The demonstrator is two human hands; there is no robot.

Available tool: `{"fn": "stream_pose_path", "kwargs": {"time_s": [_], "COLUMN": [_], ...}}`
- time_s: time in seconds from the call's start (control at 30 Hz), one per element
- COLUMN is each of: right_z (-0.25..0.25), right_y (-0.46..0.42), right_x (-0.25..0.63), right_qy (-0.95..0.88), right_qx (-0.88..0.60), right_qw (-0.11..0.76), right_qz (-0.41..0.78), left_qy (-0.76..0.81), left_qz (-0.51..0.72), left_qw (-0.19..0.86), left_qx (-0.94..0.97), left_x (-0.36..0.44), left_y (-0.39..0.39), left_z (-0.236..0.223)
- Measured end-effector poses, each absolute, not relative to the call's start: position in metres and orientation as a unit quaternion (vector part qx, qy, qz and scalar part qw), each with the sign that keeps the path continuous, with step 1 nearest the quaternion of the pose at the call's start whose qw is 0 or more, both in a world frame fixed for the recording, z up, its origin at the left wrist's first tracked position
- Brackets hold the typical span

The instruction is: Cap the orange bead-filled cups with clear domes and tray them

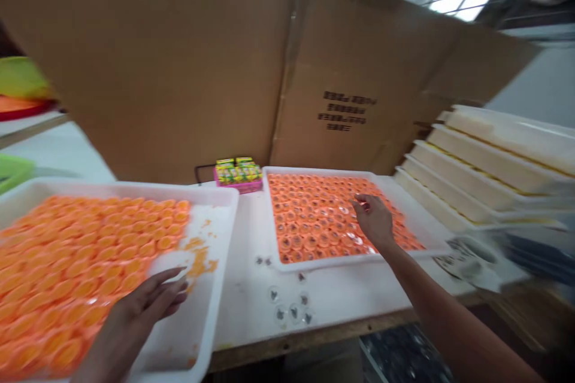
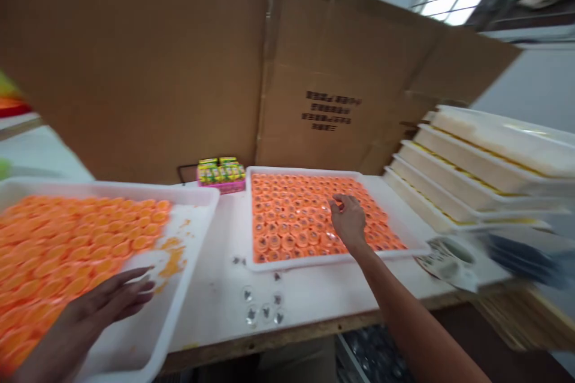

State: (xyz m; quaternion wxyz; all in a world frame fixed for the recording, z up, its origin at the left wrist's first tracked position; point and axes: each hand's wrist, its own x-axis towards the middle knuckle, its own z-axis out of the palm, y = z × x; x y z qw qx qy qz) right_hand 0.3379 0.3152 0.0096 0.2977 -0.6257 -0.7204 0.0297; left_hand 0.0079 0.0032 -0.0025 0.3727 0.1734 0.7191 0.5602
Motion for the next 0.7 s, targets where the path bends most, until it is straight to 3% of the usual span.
{"fn": "stream_pose_path", "kwargs": {"time_s": [0.1,0.27,0.4,0.53,0.7], "right_z": [0.017,0.011,-0.012,-0.028,-0.037], "right_y": [0.29,0.236,0.221,0.222,0.227], "right_x": [0.253,0.09,0.0,-0.038,-0.035], "right_qy": [-0.803,-0.923,-0.967,-0.991,-0.99], "right_qx": [-0.433,-0.162,-0.085,-0.068,-0.09], "right_qw": [0.376,0.234,0.114,-0.022,-0.056], "right_qz": [0.162,0.259,0.212,0.116,0.089], "left_qy": [0.699,0.667,0.641,0.624,0.61], "left_qz": [0.586,0.656,0.689,0.694,0.699], "left_qw": [0.383,0.338,0.331,0.349,0.361], "left_qx": [0.148,0.103,0.075,0.081,0.091], "left_x": [-0.005,-0.01,-0.011,-0.013,-0.014], "left_y": [-0.001,0.0,-0.002,-0.002,-0.003], "left_z": [-0.005,-0.005,-0.001,0.0,-0.005]}}
